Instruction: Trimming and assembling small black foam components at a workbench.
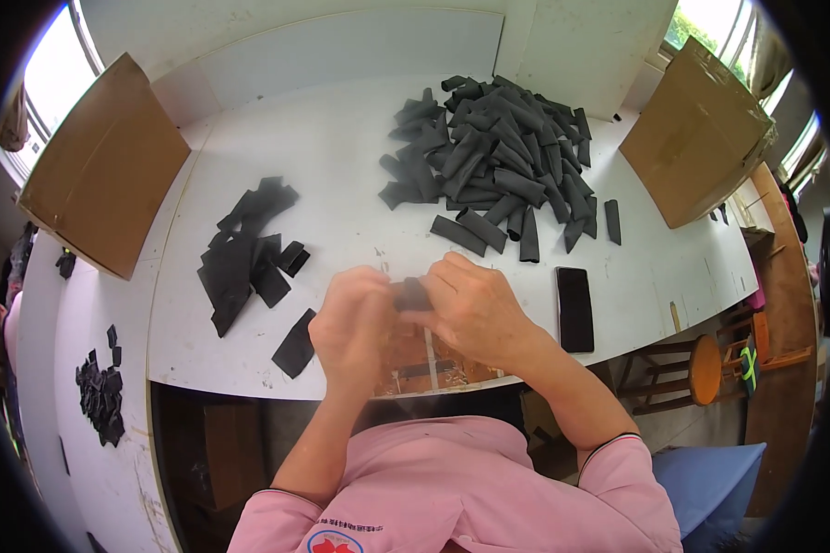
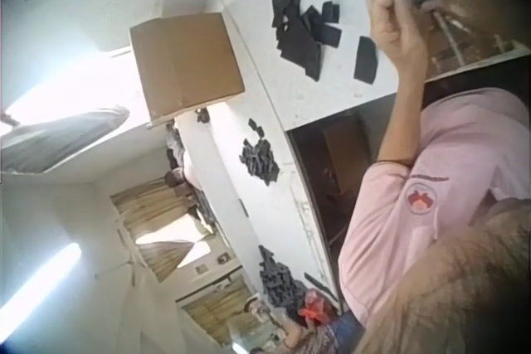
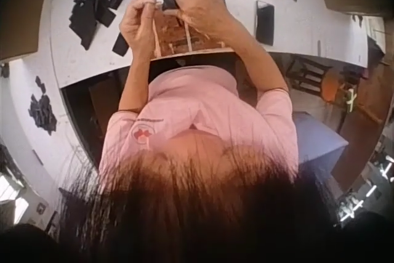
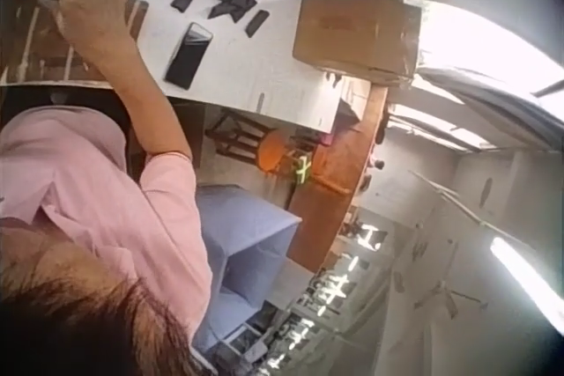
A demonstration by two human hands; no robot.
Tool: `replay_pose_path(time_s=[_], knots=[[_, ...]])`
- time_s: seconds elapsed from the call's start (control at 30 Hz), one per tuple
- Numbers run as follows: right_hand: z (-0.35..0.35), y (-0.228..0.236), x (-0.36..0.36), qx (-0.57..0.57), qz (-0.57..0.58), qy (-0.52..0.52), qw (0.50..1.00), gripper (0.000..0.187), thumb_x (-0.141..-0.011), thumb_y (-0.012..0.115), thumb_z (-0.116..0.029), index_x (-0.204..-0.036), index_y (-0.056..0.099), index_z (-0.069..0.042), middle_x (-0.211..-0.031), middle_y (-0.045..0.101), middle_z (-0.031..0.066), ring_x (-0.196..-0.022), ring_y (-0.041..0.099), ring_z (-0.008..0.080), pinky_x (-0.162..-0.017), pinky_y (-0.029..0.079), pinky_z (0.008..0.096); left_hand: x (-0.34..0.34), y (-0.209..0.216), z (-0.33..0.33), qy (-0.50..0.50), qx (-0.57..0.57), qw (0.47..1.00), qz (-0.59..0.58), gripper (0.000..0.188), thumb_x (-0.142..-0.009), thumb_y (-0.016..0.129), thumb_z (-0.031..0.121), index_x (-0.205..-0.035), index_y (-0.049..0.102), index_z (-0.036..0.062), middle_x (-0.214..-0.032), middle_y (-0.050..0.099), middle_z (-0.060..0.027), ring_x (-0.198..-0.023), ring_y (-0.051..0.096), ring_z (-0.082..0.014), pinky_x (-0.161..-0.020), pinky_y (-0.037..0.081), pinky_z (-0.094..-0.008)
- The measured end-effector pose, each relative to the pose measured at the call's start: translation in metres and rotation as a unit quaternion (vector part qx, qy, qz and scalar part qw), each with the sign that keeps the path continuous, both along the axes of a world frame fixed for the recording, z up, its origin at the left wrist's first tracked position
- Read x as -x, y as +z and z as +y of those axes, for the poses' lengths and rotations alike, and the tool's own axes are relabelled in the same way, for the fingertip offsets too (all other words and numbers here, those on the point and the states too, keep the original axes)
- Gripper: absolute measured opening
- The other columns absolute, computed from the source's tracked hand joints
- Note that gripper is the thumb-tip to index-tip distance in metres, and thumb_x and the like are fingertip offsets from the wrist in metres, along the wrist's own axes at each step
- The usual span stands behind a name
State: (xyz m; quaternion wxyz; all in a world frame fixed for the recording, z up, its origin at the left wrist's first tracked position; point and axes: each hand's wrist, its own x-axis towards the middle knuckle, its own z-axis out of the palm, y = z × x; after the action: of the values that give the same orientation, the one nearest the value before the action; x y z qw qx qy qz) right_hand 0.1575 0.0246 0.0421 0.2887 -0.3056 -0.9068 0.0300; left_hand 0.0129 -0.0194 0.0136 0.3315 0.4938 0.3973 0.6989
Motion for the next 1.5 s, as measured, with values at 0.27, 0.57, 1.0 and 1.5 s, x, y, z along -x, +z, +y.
replay_pose_path(time_s=[0.27, 0.57, 1.0, 1.5], knots=[[0.004, -0.001, -0.003, 0.157, 0.057, 0.026, 0.986, 0.031, -0.070, 0.066, -0.030, -0.072, 0.057, 0.000, -0.066, 0.051, 0.0095, -0.064, 0.051, 0.0246, -0.055, 0.042, 0.0342, 0.007, -0.008, 0.006, -0.046, 0.015, 0.995, 0.086, 0.014, -0.077, 0.053, -0.003, -0.091, 0.056, -0.0016, -0.089, 0.058, -0.0049, -0.072, 0.052, -0.0082, -0.060, 0.042, -0.0200], [0.009, -0.001, -0.001, 0.202, 0.017, 0.027, 0.979, 0.028, -0.070, 0.066, -0.027, -0.071, 0.059, 0.001, -0.068, 0.056, 0.0125, -0.067, 0.056, 0.0272, -0.059, 0.045, 0.0356, 0.000, -0.009, 0.007, -0.067, 0.005, 0.994, 0.086, 0.012, -0.082, 0.058, 0.008, -0.086, 0.055, -0.0021, -0.092, 0.058, -0.0120, -0.081, 0.051, -0.0151, -0.074, 0.041, -0.0270], [-0.002, -0.041, -0.001, 0.154, 0.048, -0.016, 0.987, 0.021, -0.075, 0.060, -0.021, -0.064, 0.055, -0.004, -0.064, 0.056, 0.0081, -0.062, 0.056, 0.0243, -0.051, 0.043, 0.0354, -0.004, -0.019, 0.004, -0.127, 0.051, 0.979, -0.148, 0.010, -0.083, 0.055, 0.009, -0.089, 0.054, 0.0001, -0.093, 0.058, -0.0153, -0.087, 0.054, -0.0190, -0.079, 0.041, -0.0303], [-0.005, -0.042, -0.005, 0.157, 0.127, 0.028, 0.979, 0.017, -0.080, 0.053, -0.022, -0.082, 0.057, -0.006, -0.066, 0.055, 0.0085, -0.059, 0.055, 0.0283, -0.051, 0.045, 0.0373, 0.003, 0.018, 0.023, -0.168, 0.035, 0.955, 0.242, 0.006, -0.072, 0.064, 0.007, -0.074, 0.061, 0.0013, -0.075, 0.061, -0.0056, -0.073, 0.055, -0.0172, -0.068, 0.043, -0.0273]])
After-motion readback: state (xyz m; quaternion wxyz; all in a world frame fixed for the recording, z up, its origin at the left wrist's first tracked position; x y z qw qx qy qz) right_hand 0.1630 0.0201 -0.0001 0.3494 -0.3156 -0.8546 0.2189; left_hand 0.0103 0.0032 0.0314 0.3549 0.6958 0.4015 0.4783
